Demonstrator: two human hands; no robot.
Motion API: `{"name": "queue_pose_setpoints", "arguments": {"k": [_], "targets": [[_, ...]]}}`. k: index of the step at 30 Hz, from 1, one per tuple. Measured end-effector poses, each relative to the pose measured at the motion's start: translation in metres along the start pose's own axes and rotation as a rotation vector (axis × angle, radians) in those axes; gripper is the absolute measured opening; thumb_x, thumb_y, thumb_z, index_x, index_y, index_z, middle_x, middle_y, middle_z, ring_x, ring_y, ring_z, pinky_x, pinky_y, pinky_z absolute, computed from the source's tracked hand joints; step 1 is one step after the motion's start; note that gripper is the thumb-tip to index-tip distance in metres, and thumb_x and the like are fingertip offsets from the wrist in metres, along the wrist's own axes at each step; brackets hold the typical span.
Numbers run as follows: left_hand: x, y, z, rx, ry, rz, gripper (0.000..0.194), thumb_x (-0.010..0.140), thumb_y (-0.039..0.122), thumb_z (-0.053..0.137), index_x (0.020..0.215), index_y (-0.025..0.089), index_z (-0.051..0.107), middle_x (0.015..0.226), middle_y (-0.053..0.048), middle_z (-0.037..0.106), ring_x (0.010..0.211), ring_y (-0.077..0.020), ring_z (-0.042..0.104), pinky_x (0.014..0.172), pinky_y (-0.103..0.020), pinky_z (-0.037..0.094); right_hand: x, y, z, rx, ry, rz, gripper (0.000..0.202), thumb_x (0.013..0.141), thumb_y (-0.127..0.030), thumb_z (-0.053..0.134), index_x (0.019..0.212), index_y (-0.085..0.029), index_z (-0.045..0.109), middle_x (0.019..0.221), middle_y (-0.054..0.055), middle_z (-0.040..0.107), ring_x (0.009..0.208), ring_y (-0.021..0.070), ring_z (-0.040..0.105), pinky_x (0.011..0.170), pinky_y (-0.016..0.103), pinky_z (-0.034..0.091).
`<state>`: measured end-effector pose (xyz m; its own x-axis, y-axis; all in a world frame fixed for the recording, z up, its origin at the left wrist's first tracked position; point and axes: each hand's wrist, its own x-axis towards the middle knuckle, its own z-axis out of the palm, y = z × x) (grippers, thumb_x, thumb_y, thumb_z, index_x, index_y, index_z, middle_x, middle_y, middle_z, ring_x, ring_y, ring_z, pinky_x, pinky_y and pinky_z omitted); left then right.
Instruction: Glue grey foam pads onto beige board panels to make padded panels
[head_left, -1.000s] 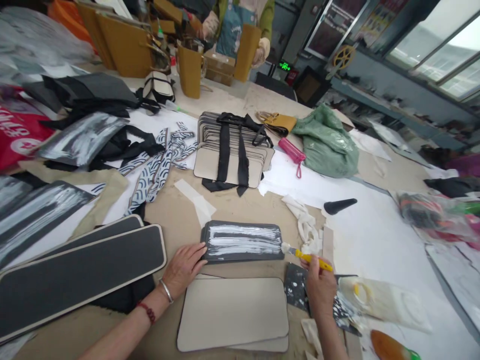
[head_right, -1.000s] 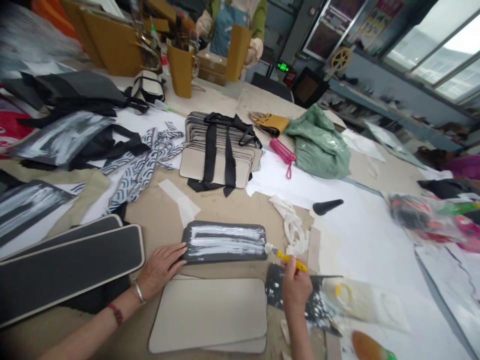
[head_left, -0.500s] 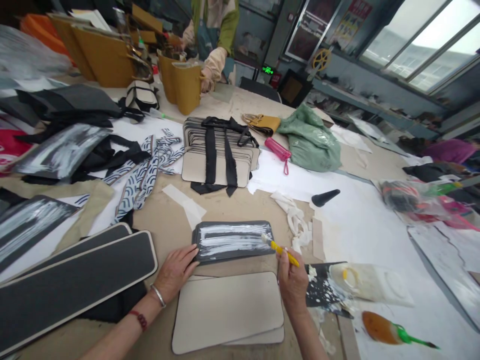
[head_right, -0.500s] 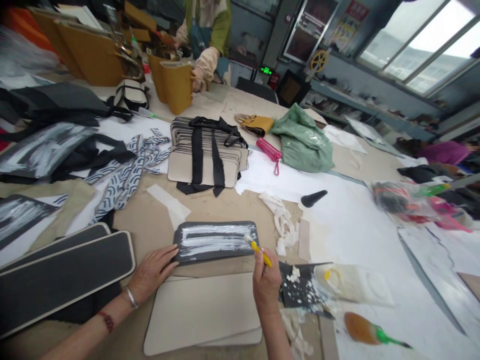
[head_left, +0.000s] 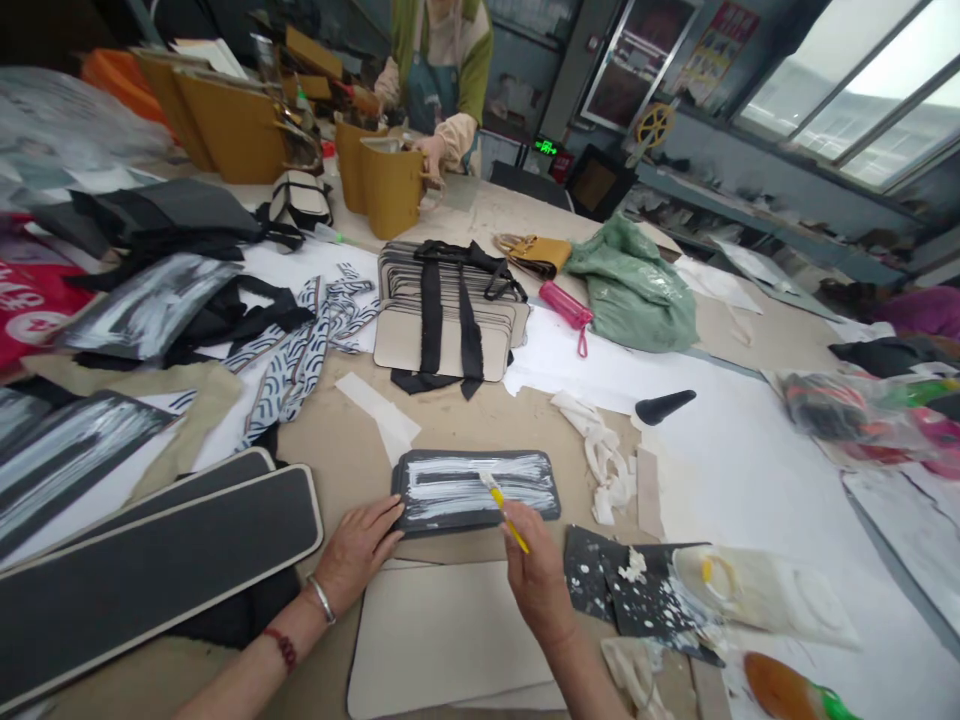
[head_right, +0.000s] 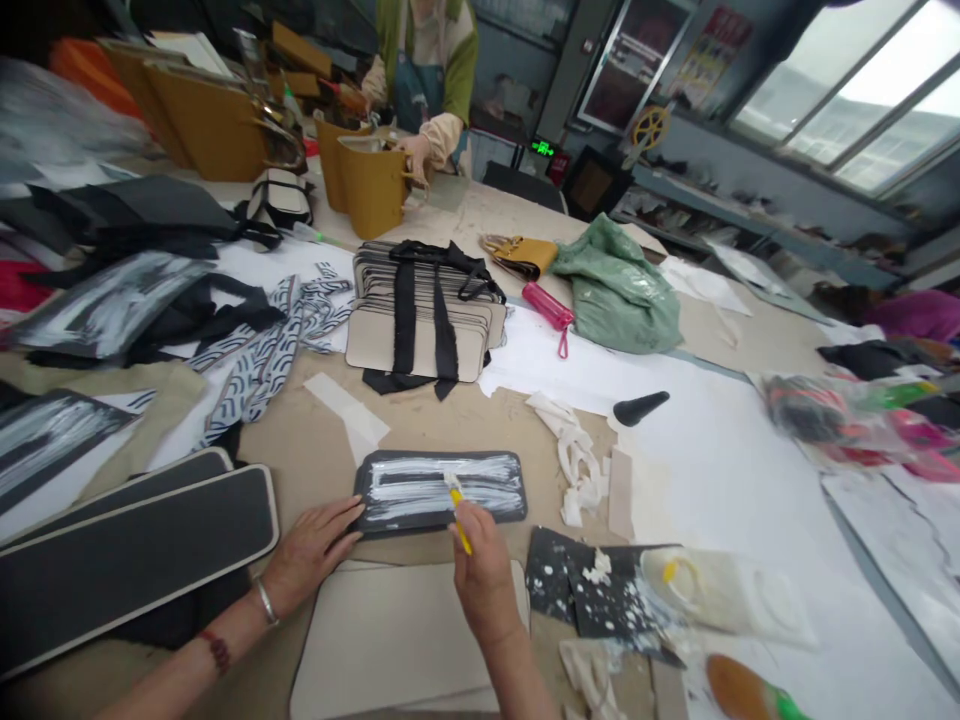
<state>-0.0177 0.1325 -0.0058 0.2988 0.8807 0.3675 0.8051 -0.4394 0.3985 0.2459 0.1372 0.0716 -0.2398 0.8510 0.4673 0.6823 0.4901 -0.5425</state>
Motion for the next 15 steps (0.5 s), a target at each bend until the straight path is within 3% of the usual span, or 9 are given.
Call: {"name": "queue_pose_setpoints", "arguments": {"k": [4, 8, 12, 15], "targets": [[0.001, 0.004, -0.005, -0.051, -0.032, -0.023, 0.025, 0.085, 0.026, 0.046, 0.107, 0.017, 0.054, 0.109, -0.009, 0.061, 0.098, -0.0181, 0.056, 0.084, -0.035, 0.047, -0.004, -0.008, -0.006, -0.003, 0.075, 0.053, 0.026, 0.087, -0.014, 0.044, 0.112, -0.020, 0.049, 0.101, 0.009, 0.058, 0.098, 0.0195, 0.054, 0.084, 0.039, 0.048], [0.003, 0.006, -0.008, -0.064, -0.056, -0.057, 0.024, 0.083, 0.024, 0.049, 0.106, 0.015, 0.053, 0.111, -0.010, 0.060, 0.099, -0.0190, 0.056, 0.086, -0.036, 0.045, 0.010, -0.023, 0.015, 0.083, 0.070, 0.032, 0.023, 0.086, -0.013, 0.043, 0.108, -0.019, 0.051, 0.098, 0.009, 0.059, 0.096, 0.0192, 0.055, 0.083, 0.038, 0.048], [0.002, 0.005, -0.006, -0.075, -0.058, -0.076, 0.022, 0.082, 0.023, 0.051, 0.101, 0.015, 0.054, 0.110, -0.010, 0.061, 0.099, -0.0194, 0.056, 0.085, -0.037, 0.045, 0.018, -0.044, 0.045, 0.143, -0.050, -0.109, 0.028, 0.087, -0.013, 0.042, 0.113, -0.019, 0.049, 0.101, 0.011, 0.058, 0.097, 0.0198, 0.054, 0.082, 0.038, 0.049], [0.000, 0.003, -0.003, -0.096, -0.033, -0.077, 0.020, 0.082, 0.024, 0.051, 0.101, 0.015, 0.054, 0.110, -0.009, 0.061, 0.098, -0.0188, 0.056, 0.084, -0.036, 0.045, 0.012, -0.056, 0.053, 0.121, -0.216, -0.177, 0.031, 0.086, -0.011, 0.041, 0.115, -0.018, 0.048, 0.102, 0.012, 0.058, 0.097, 0.0209, 0.054, 0.081, 0.039, 0.050]]}}
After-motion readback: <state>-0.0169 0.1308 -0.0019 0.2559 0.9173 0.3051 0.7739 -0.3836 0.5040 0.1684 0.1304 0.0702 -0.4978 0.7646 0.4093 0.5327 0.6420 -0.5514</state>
